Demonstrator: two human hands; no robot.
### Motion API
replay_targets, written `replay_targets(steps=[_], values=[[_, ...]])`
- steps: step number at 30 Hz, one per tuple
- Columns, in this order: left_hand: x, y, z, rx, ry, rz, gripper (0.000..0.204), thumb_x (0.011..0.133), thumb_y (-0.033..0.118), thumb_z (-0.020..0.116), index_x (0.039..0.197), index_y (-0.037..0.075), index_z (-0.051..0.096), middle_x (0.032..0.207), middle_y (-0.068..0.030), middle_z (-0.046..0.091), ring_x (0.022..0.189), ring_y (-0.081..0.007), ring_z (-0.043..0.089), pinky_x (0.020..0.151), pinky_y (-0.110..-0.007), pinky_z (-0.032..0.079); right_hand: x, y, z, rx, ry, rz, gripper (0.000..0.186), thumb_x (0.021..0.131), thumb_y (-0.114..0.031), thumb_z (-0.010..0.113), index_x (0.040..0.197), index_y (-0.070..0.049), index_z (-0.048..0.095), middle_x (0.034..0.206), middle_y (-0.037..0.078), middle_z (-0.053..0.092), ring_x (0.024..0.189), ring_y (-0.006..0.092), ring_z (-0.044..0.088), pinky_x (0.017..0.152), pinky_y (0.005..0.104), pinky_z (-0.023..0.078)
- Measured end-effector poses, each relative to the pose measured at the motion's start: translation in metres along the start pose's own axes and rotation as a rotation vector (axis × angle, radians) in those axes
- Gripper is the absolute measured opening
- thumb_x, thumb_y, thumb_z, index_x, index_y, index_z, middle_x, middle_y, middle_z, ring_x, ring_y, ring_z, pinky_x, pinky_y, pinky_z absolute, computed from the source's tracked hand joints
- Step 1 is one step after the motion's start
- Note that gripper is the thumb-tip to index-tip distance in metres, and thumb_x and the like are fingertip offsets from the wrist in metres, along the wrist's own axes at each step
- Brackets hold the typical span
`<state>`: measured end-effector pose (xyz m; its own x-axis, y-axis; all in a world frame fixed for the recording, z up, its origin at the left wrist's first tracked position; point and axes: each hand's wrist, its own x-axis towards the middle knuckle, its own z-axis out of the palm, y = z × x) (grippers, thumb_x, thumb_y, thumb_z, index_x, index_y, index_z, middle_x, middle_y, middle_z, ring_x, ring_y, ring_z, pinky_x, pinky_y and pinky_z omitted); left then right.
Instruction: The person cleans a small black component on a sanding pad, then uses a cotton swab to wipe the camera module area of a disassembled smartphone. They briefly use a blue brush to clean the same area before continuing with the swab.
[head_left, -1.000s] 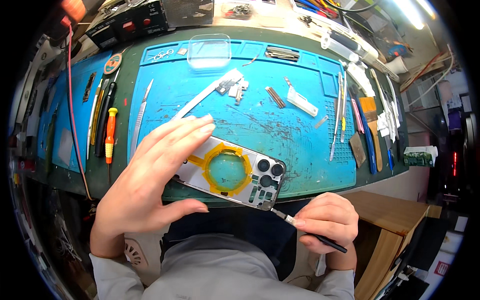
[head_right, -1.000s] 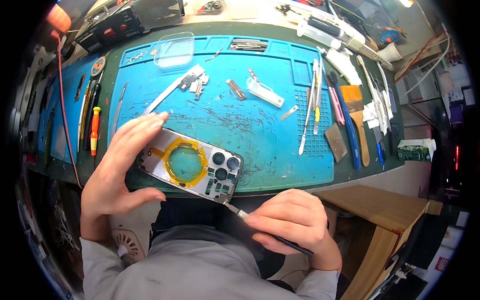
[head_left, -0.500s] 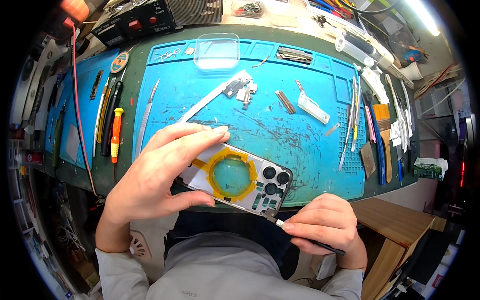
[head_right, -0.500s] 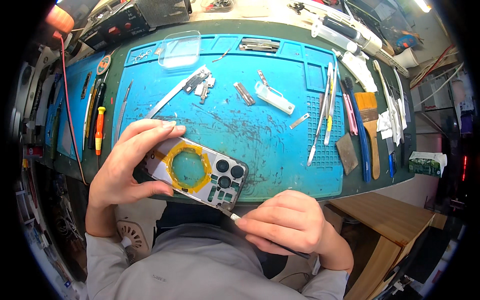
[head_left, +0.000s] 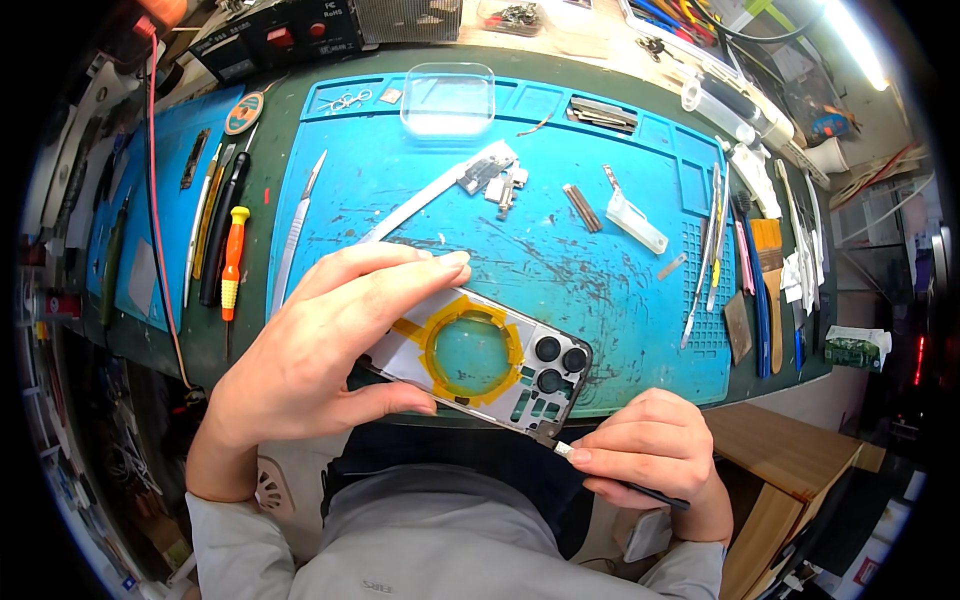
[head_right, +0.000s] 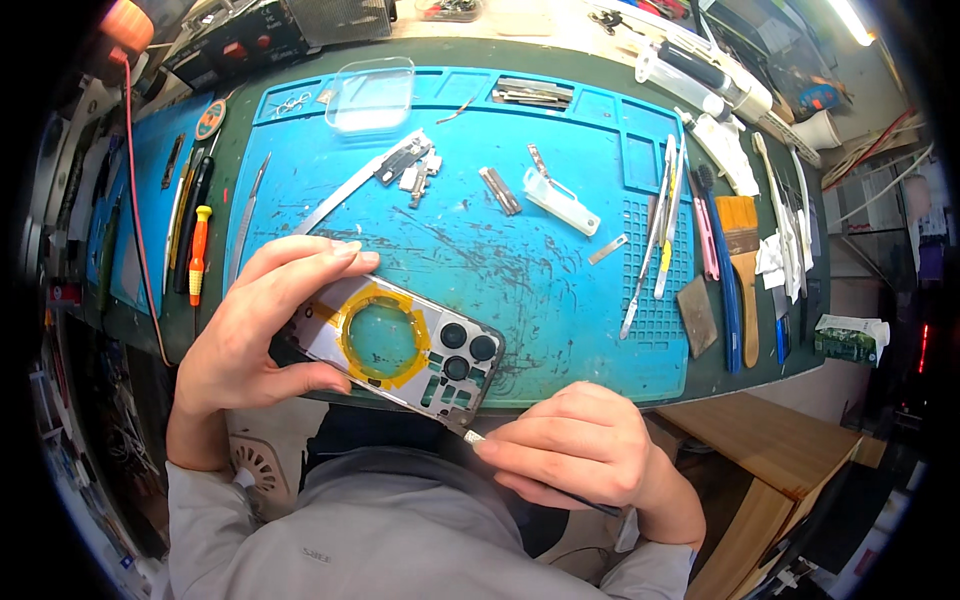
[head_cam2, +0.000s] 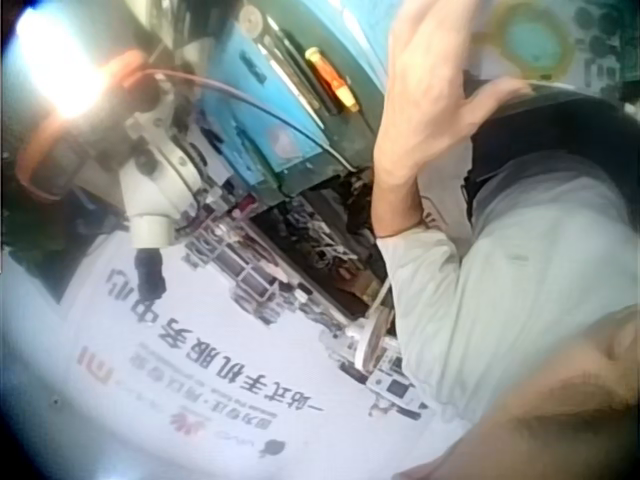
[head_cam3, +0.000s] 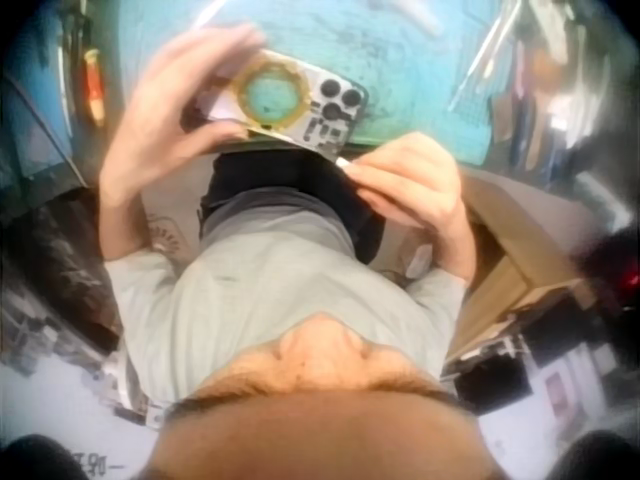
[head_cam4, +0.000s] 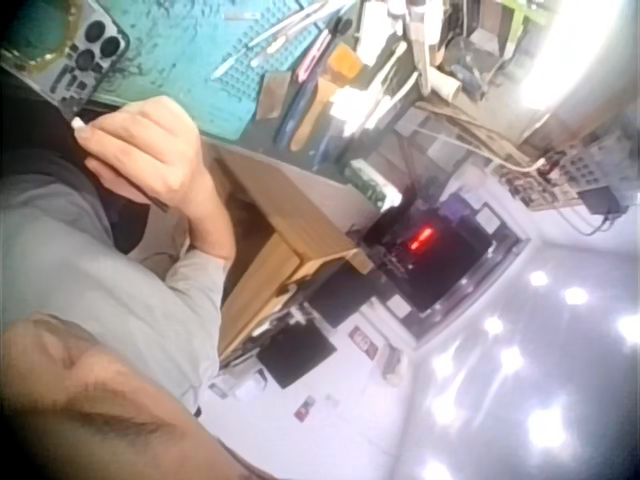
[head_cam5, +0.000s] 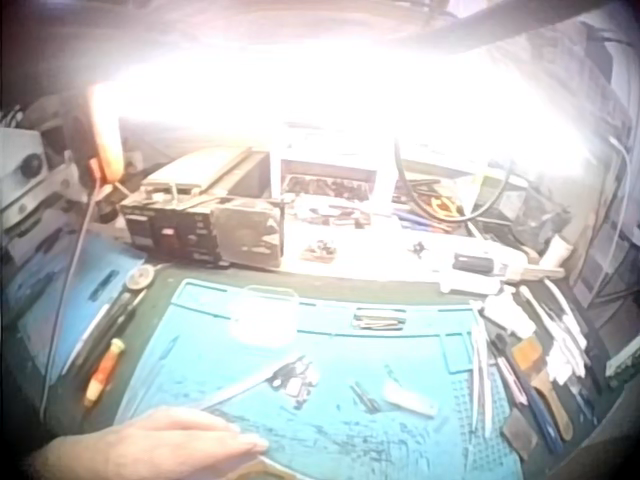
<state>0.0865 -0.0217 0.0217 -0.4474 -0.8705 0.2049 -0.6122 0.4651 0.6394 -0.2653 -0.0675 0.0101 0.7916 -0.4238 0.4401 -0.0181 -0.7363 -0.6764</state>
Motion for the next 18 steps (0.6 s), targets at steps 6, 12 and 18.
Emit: replay_targets(steps=[6, 12, 18], values=[[-0.0006, -0.001, 0.0004, 0.002, -0.002, 0.001, 0.098, 0.078, 0.039, 0.094, 0.156, -0.002, 0.054, 0.149, -0.0151, 0.069, 0.139, -0.0364, 0.058, 0.118, -0.048, 0.047, -0.0005, 0.0008, -0.002, 0.005, -0.014, 0.002, 0.026, 0.082, -0.007, 0.088, 0.108, -0.005, 0.085, 0.098, 0.005, 0.081, 0.08, 0.0177, 0.076, 0.064, 0.0282, 0.052], [-0.0002, -0.0001, 0.0003, -0.002, 0.002, -0.004, 0.097, 0.078, 0.039, 0.094, 0.156, -0.002, 0.054, 0.149, -0.0151, 0.069, 0.139, -0.0364, 0.058, 0.118, -0.048, 0.047, 0.0008, 0.0007, -0.002, 0.009, -0.026, -0.003, 0.028, 0.082, -0.006, 0.088, 0.109, -0.005, 0.084, 0.1, 0.006, 0.081, 0.081, 0.0177, 0.076, 0.065, 0.0281, 0.052], [0.0003, -0.0003, 0.0006, -0.003, 0.002, -0.002, 0.097, 0.077, 0.038, 0.095, 0.156, -0.002, 0.054, 0.148, -0.0152, 0.069, 0.139, -0.0366, 0.058, 0.118, -0.048, 0.047, 0.0007, 0.0014, -0.0022, 0.015, -0.033, -0.005, 0.028, 0.082, -0.006, 0.088, 0.11, -0.005, 0.084, 0.101, 0.006, 0.081, 0.083, 0.0176, 0.076, 0.066, 0.0283, 0.052]])
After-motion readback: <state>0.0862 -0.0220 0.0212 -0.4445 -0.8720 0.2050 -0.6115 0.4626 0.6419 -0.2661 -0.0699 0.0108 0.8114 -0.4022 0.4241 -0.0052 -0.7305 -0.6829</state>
